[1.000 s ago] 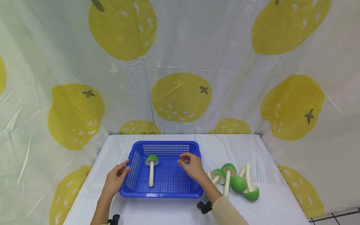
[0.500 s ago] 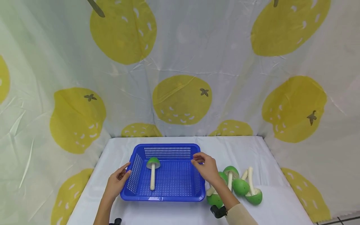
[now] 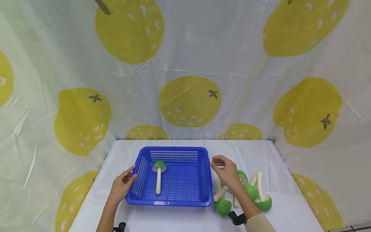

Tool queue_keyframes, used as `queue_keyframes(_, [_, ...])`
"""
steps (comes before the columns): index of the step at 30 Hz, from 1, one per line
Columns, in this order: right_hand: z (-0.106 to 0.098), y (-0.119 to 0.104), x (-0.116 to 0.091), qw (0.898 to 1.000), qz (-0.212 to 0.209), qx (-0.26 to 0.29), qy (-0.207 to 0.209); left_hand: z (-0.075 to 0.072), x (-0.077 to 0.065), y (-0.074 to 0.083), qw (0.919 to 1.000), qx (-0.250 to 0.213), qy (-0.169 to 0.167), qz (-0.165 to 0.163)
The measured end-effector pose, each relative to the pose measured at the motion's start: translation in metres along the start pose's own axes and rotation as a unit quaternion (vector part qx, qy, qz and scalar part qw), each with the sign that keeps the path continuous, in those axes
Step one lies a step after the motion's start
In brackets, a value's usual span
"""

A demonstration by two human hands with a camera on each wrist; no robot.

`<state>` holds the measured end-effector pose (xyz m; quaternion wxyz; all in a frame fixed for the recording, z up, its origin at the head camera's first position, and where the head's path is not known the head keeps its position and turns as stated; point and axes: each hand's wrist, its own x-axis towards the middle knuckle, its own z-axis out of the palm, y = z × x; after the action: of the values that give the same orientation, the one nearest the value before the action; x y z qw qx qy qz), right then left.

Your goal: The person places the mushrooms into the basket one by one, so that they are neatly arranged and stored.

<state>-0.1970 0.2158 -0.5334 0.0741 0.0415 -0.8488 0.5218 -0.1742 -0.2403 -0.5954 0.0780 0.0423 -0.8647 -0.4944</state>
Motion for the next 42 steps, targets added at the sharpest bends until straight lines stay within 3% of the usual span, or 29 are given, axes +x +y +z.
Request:
queue_keyframes(11, [-0.030, 0.017, -0.005, 0.999, -0.014, -0.034, 0.009, 0.003, -0.002, -0.002, 0.9998, -0.019, 0.008, 0.006])
queue_keyframes(17, [-0.039, 0.020, -0.007, 0.999, 0.002, -0.050, 0.013, 0.001, -0.001, -0.001, 0.9997, -0.025, -0.002, -0.004])
queue_keyframes(31, [-0.036, 0.042, -0.025, 0.996, 0.033, -0.088, 0.008, -0.001, 0.001, 0.002, 0.9997, -0.015, 0.002, 0.017])
queue_keyframes(38, [-0.029, 0.049, -0.038, 0.996, 0.053, -0.075, 0.003, 0.000, 0.002, -0.002, 0.9993, -0.003, 0.016, 0.034])
queue_keyframes(42, [-0.026, 0.052, -0.042, 0.996, 0.056, -0.073, 0.014, 0.000, 0.002, -0.003, 0.9995, -0.005, 0.011, 0.028])
